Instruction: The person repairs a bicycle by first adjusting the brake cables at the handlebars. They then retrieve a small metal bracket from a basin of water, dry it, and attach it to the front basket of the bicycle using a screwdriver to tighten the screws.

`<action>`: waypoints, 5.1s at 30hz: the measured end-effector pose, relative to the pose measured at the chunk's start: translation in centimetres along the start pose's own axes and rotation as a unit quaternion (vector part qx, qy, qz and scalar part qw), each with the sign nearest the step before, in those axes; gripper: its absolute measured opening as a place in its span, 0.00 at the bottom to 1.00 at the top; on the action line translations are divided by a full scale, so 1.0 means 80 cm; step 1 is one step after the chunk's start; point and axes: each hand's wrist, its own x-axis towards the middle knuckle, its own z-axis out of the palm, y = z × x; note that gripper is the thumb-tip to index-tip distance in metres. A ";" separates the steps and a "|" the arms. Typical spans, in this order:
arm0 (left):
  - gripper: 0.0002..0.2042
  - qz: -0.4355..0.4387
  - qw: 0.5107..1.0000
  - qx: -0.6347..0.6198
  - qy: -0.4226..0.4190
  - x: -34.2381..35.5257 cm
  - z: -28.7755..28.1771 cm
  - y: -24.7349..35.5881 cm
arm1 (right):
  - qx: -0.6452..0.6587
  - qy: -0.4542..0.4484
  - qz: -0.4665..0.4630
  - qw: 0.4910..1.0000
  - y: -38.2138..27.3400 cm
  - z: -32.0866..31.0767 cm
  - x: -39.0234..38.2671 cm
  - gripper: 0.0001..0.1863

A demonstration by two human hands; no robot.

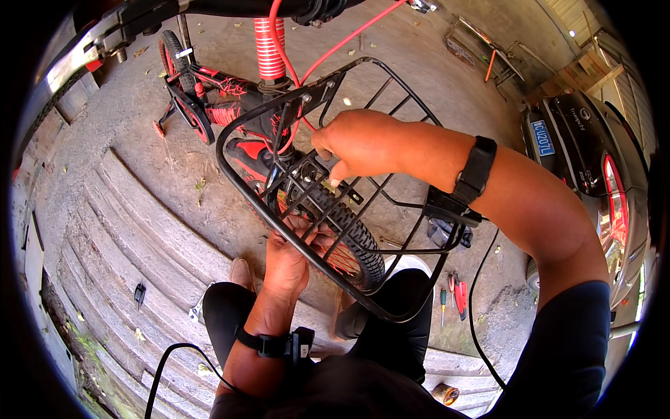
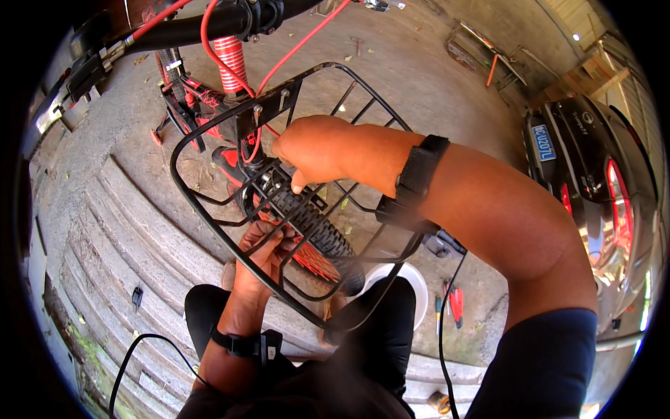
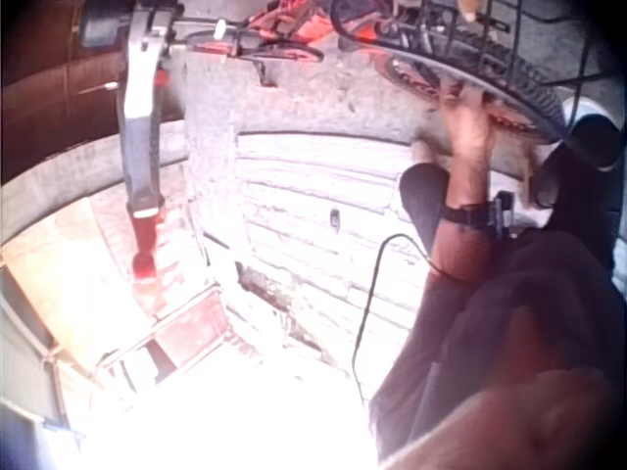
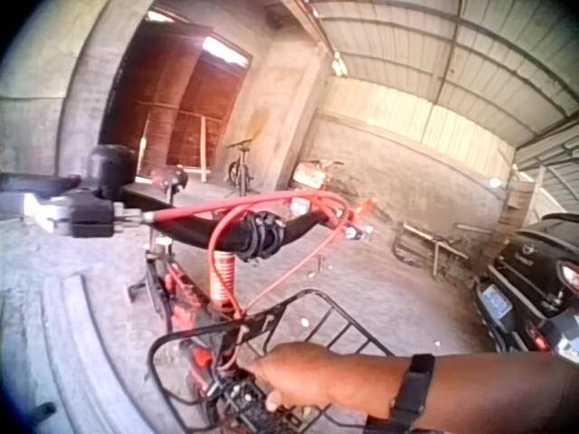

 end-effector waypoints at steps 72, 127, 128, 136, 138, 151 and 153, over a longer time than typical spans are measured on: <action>0.07 0.009 0.986 -0.076 -0.146 -0.015 0.015 0.019 | 0.285 -0.196 0.039 0.938 0.026 -0.006 -0.020 0.24; 0.05 -0.002 0.989 -0.085 -0.120 -0.011 0.022 0.018 | 0.011 -0.076 -0.063 0.995 0.019 0.001 -0.010 0.27; 0.05 -0.002 0.989 -0.083 -0.121 -0.011 0.022 0.018 | 0.000 -0.075 -0.070 0.995 0.017 0.000 -0.010 0.27; 0.04 -0.001 0.990 -0.080 -0.113 -0.011 0.023 0.018 | -0.063 -0.081 -0.075 0.992 -0.002 -0.017 -0.016 0.24; 0.04 0.001 0.990 -0.080 -0.115 -0.010 0.022 0.015 | -0.045 -0.073 -0.071 0.994 0.003 -0.010 -0.016 0.24; 0.07 0.036 0.993 -0.048 -0.103 -0.010 0.030 0.014 | -0.023 -0.110 -0.087 0.990 0.005 -0.005 -0.010 0.20; 0.08 0.047 0.993 -0.042 -0.099 -0.009 0.030 0.012 | -0.017 -0.096 -0.103 0.990 0.008 -0.002 -0.010 0.19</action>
